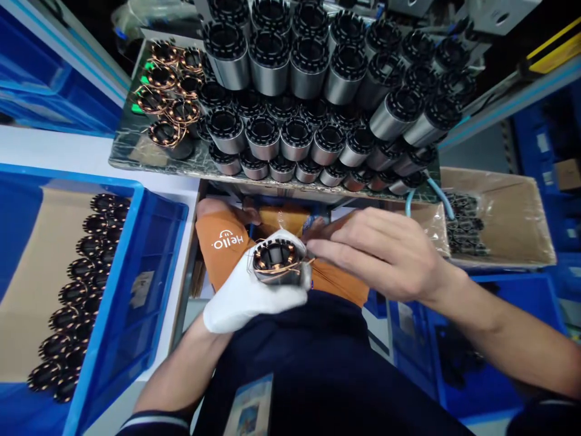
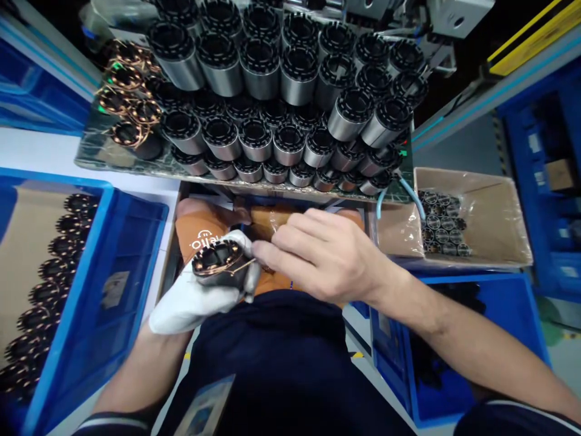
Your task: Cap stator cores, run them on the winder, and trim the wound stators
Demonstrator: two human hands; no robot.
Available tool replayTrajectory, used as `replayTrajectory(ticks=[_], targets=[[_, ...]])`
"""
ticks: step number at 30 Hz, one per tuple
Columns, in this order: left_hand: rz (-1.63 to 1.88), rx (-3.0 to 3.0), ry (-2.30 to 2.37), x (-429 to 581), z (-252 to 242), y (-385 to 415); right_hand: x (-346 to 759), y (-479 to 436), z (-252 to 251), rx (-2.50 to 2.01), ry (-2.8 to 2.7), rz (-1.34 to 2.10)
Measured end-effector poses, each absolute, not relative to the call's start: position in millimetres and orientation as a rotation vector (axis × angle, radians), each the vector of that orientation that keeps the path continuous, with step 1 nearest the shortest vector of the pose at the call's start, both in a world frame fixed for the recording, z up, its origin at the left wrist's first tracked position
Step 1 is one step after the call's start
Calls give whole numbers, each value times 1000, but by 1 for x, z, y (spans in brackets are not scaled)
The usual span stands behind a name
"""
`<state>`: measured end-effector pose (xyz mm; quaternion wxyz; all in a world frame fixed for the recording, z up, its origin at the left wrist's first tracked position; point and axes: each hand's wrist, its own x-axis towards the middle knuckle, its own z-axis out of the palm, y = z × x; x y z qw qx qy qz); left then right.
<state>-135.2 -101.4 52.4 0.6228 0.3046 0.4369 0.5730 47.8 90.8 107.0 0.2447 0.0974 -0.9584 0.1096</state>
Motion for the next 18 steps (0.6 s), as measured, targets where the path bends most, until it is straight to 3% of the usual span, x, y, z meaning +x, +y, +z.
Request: replayTrajectory(ticks=[3,6,11,14,18], targets=[[1345,778,1079,-135,46,-100,59,82,104,46,-2588,725],[1464,961,1454,-133,40,-95,59,62,95,-118,-2403,1305],[1605,1028,1690,-136,39,-89,35,34,76,-339,-1370,2177],[1728,773,1176,-127,45,-84,30,22,75,-285,-1362,2159],[1743,270,751,-115,49,-69,48,6,69,2,-1919,1699]])
